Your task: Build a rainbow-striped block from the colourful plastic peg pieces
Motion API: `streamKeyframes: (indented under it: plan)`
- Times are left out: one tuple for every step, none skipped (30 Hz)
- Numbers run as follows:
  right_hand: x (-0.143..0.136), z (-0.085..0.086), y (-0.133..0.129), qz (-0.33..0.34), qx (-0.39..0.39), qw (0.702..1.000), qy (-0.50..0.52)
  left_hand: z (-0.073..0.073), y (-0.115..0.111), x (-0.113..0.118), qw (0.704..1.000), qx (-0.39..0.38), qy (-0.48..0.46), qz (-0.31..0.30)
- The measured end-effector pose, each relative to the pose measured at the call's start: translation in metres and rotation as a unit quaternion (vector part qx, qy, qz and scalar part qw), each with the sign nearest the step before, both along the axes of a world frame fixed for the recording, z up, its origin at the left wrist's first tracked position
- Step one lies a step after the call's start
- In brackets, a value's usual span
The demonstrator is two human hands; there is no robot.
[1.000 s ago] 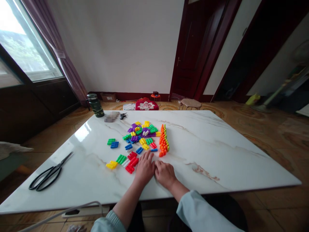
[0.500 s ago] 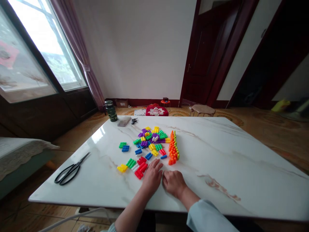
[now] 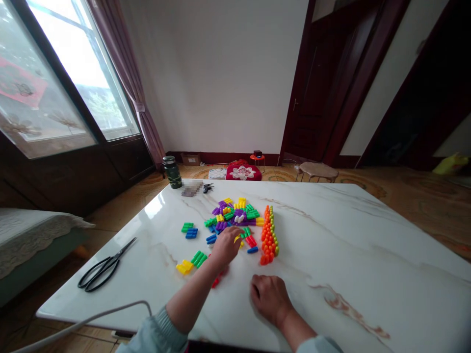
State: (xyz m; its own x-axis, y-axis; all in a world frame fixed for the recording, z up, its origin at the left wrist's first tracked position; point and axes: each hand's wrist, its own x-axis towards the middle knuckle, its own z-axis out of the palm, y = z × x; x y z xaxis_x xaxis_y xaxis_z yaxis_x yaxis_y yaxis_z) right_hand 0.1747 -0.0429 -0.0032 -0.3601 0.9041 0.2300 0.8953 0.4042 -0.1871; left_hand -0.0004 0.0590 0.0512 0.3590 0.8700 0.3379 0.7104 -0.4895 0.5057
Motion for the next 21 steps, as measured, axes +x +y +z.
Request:
streamKeyframes:
  plan:
    - [0.0,0.001,0.0,-0.001,0.0,1.0,-0.001,-0.001,0.009,0.0,0.999,0.0,0.036,0.008]
    - [-0.001,0.001,0.0,-0.002,0.0,1.0,-0.002,-0.002,0.016,0.0,0.997,-0.007,0.075,0.018]
    - [-0.001,0.002,-0.001,-0.003,0.001,1.0,-0.004,-0.005,0.021,0.001,0.993,-0.017,0.114,0.027]
    - [-0.001,0.002,-0.001,-0.005,0.001,1.0,-0.007,-0.008,0.024,0.002,0.988,-0.027,0.146,0.039]
    - [-0.001,0.002,-0.001,-0.006,0.002,1.0,-0.01,-0.011,0.025,0.004,0.984,-0.032,0.171,0.049]
    - [-0.002,0.002,-0.001,-0.007,0.003,1.0,-0.012,-0.013,0.025,0.005,0.98,-0.032,0.186,0.058]
    - [-0.002,0.002,-0.001,-0.009,0.004,1.0,-0.013,-0.016,0.024,0.007,0.979,-0.027,0.192,0.067]
    - [-0.002,0.002,-0.001,-0.01,0.004,1.0,-0.014,-0.018,0.022,0.009,0.979,-0.021,0.19,0.074]
    - [-0.002,0.002,-0.001,-0.011,0.004,1.0,-0.014,-0.02,0.02,0.01,0.98,-0.015,0.182,0.08]
    - [-0.002,0.002,-0.001,-0.012,0.005,1.0,-0.013,-0.022,0.019,0.011,0.982,-0.007,0.171,0.085]
    - [-0.002,0.002,-0.002,-0.013,0.007,1.0,-0.013,-0.024,0.017,0.011,0.984,0.002,0.158,0.087]
    - [-0.002,0.002,-0.002,-0.014,0.009,1.0,-0.013,-0.026,0.016,0.011,0.985,0.014,0.146,0.087]
    - [-0.002,0.002,-0.002,-0.014,0.012,1.0,-0.013,-0.028,0.015,0.011,0.987,0.027,0.134,0.088]
    - [-0.002,0.002,-0.002,-0.014,0.015,1.0,-0.012,-0.031,0.014,0.01,0.987,0.039,0.125,0.09]
    - [-0.002,0.002,-0.002,-0.015,0.019,1.0,-0.012,-0.033,0.012,0.009,0.987,0.05,0.117,0.095]
    - [-0.003,0.001,-0.002,-0.015,0.021,1.0,-0.012,-0.035,0.011,0.008,0.987,0.058,0.109,0.103]
    - [-0.003,0.001,-0.002,-0.016,0.022,1.0,-0.012,-0.036,0.011,0.007,0.987,0.063,0.101,0.111]
    - [-0.003,0.001,-0.002,-0.017,0.022,1.0,-0.012,-0.037,0.01,0.006,0.986,0.065,0.092,0.119]
    - [-0.003,0.002,-0.002,-0.018,0.02,1.0,-0.014,-0.037,0.009,0.005,0.987,0.064,0.085,0.124]
    - [-0.003,0.002,-0.002,-0.018,0.017,1.0,-0.015,-0.036,0.009,0.004,0.987,0.06,0.081,0.126]
    - [-0.003,0.003,-0.002,-0.019,0.013,1.0,-0.017,-0.035,0.009,0.003,0.987,0.055,0.081,0.126]
